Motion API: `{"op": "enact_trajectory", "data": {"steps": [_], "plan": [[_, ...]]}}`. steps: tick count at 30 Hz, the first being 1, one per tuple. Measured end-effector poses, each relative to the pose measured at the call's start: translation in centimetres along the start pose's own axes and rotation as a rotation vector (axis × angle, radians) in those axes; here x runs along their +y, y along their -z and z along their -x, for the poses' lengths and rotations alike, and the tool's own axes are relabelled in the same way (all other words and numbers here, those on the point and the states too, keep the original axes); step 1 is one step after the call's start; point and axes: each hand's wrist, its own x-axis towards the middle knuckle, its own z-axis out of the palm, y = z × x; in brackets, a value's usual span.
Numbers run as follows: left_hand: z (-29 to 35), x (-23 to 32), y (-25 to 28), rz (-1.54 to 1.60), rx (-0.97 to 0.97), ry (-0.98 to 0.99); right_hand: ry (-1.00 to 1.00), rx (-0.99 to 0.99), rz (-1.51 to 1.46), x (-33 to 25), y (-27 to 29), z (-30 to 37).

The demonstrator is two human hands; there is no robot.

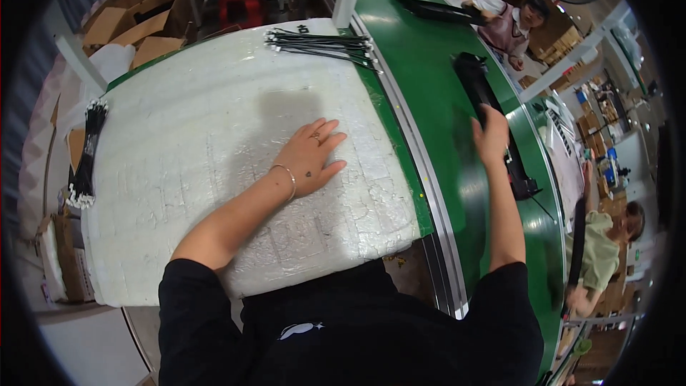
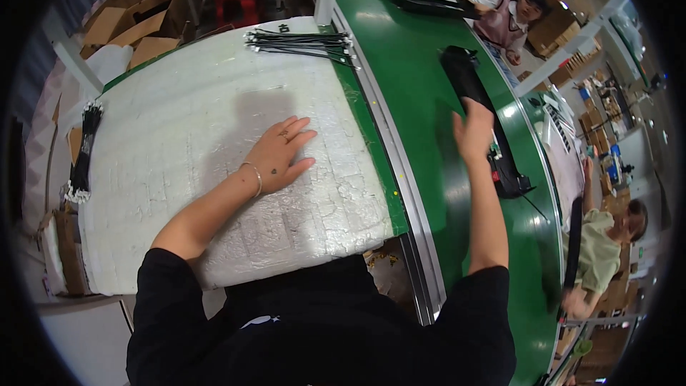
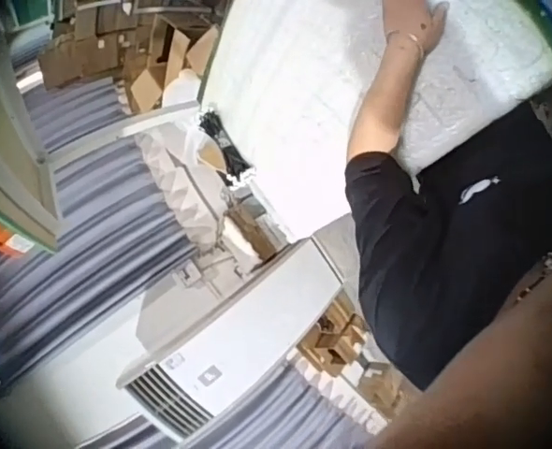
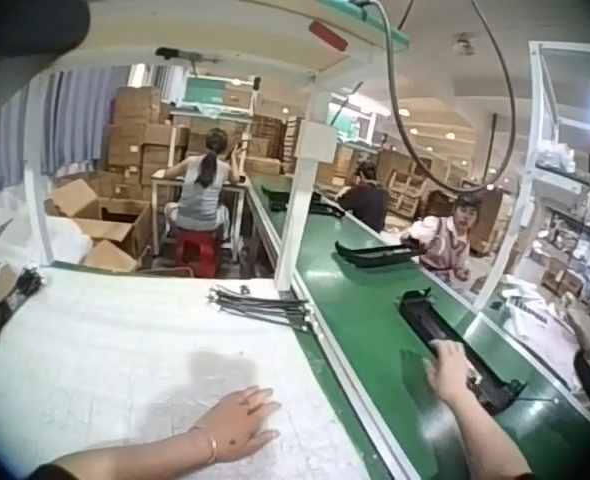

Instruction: The recorder is connecting a small wire harness to a circuit board mounted inside a black plastic component on an assembly line.

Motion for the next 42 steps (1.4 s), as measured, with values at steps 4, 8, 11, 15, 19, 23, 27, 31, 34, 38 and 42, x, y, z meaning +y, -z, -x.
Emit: {"op": "enact_trajectory", "data": {"steps": [4, 8, 11, 15, 19, 23, 27, 31, 34, 38, 42], "plan": [[0.0, 0.3, -0.1, -0.029, 0.024, 0.035, 0.104, -0.112, -0.403, -12.4, -6.7, -7.5], [-0.6, 0.1, 0.5, 0.041, 0.004, 0.050, 0.234, -0.092, -0.605, -24.4, -12.0, -13.7], [-0.9, -0.5, 0.2, 0.100, 0.022, 0.032, 0.193, -0.131, -0.605, -29.9, -15.8, -15.8], [-1.0, -1.1, 0.2, 0.212, 0.114, -0.003, 0.113, -0.094, -0.551, -32.3, -17.0, -15.1], [-1.2, -2.4, 1.7, 0.849, 0.227, 0.283, 0.124, 0.178, -0.814, -32.6, -12.6, -14.0], [-0.9, -6.4, 2.8, 1.595, 0.593, 0.711, 0.386, 0.141, -0.685, -33.1, -7.7, -12.9], [-0.8, -7.9, 4.5, 1.804, 0.708, 0.740, 0.361, -0.205, -0.713, -32.4, -5.3, -11.2], [-1.1, -7.6, 3.7, 1.567, 0.600, 0.707, 0.191, -0.331, -0.771, -32.3, -4.9, -8.2], [-1.4, -7.4, 3.1, 1.330, 0.501, 0.692, 0.135, -0.227, -0.787, -31.9, -5.3, -6.2], [-1.3, -7.1, 2.8, 1.138, 0.447, 0.713, 0.209, -0.168, -0.856, -31.8, -5.7, -5.8], [-1.1, -6.9, 3.2, 1.166, 0.449, 0.751, 0.203, -0.151, -0.931, -31.8, -6.1, -6.1]]}}
